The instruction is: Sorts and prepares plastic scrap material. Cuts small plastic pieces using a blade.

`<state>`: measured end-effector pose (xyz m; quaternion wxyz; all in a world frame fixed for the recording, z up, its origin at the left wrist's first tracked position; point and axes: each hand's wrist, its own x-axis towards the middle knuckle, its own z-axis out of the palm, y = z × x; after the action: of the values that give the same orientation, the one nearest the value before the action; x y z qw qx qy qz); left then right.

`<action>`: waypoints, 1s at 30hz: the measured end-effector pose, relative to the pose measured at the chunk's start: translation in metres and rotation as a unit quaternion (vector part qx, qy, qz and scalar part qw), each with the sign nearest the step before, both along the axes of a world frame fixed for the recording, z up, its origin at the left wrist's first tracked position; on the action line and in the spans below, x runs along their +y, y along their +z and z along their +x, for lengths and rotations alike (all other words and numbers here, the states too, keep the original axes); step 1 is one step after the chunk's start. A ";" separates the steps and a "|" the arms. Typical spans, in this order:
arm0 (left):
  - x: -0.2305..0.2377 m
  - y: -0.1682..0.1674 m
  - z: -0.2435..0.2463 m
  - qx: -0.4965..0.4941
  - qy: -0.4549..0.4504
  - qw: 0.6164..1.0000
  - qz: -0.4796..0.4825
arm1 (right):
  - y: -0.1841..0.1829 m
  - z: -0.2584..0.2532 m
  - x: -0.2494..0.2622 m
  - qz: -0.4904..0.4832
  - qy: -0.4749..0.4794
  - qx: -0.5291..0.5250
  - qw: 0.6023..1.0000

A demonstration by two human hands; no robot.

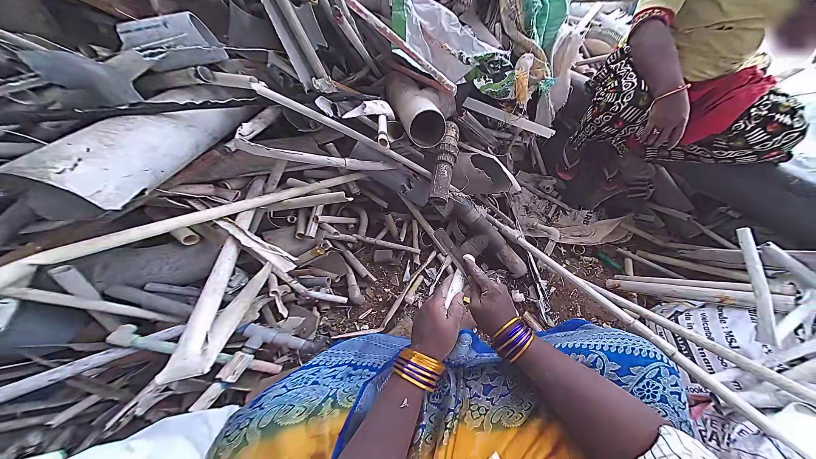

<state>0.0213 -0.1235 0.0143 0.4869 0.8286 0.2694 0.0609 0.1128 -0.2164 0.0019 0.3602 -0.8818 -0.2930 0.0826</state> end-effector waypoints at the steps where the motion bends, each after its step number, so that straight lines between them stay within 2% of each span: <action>1: -0.002 0.001 0.000 0.001 -0.006 1.000 -0.003 | 0.003 0.007 0.000 -0.022 -0.014 0.026 0.999; 3: -0.004 0.001 0.000 0.001 -0.006 1.000 0.001 | 0.008 0.008 -0.001 -0.046 -0.011 0.037 0.998; 6: 0.000 0.002 0.001 0.007 0.002 1.000 0.012 | 0.003 -0.014 -0.001 0.018 0.031 -0.042 0.998; 11: -0.008 0.001 -0.001 0.005 -0.014 1.000 0.016 | 0.007 0.013 -0.002 -0.041 -0.023 0.041 0.998; 14: -0.002 -0.002 -0.001 -0.018 0.018 1.000 -0.004 | 0.006 -0.007 -0.002 -0.018 0.019 -0.021 0.999; 16: -0.001 -0.003 -0.002 -0.045 0.045 0.997 -0.045 | 0.001 -0.004 -0.002 -0.023 0.022 -0.068 0.997; 18: -0.007 -0.003 -0.001 -0.097 0.098 0.981 -0.136 | 0.001 0.006 -0.002 -0.067 0.001 -0.061 0.996; 20: -0.013 0.004 0.003 -0.124 0.175 0.938 -0.272 | 0.004 0.001 -0.002 -0.063 0.009 -0.064 0.996; 23: -0.006 0.012 0.008 -0.081 0.242 0.872 -0.418 | -0.002 -0.015 -0.001 0.000 0.041 -0.136 0.990; 25: -0.004 0.014 0.008 -0.069 0.249 0.844 -0.469 | -0.005 -0.004 -0.001 -0.032 0.023 -0.129 0.991; 27: -0.006 0.013 0.008 -0.065 0.241 0.835 -0.491 | -0.007 0.005 -0.001 -0.075 0.005 -0.109 0.991; 30: -0.001 0.012 0.010 -0.060 0.245 0.830 -0.497 | -0.013 -0.010 0.000 -0.012 0.036 -0.220 0.975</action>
<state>0.0315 -0.1248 0.0265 0.8173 0.3765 0.4277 0.0856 0.1028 -0.2162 -0.0114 0.2733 -0.8714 -0.3957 -0.0973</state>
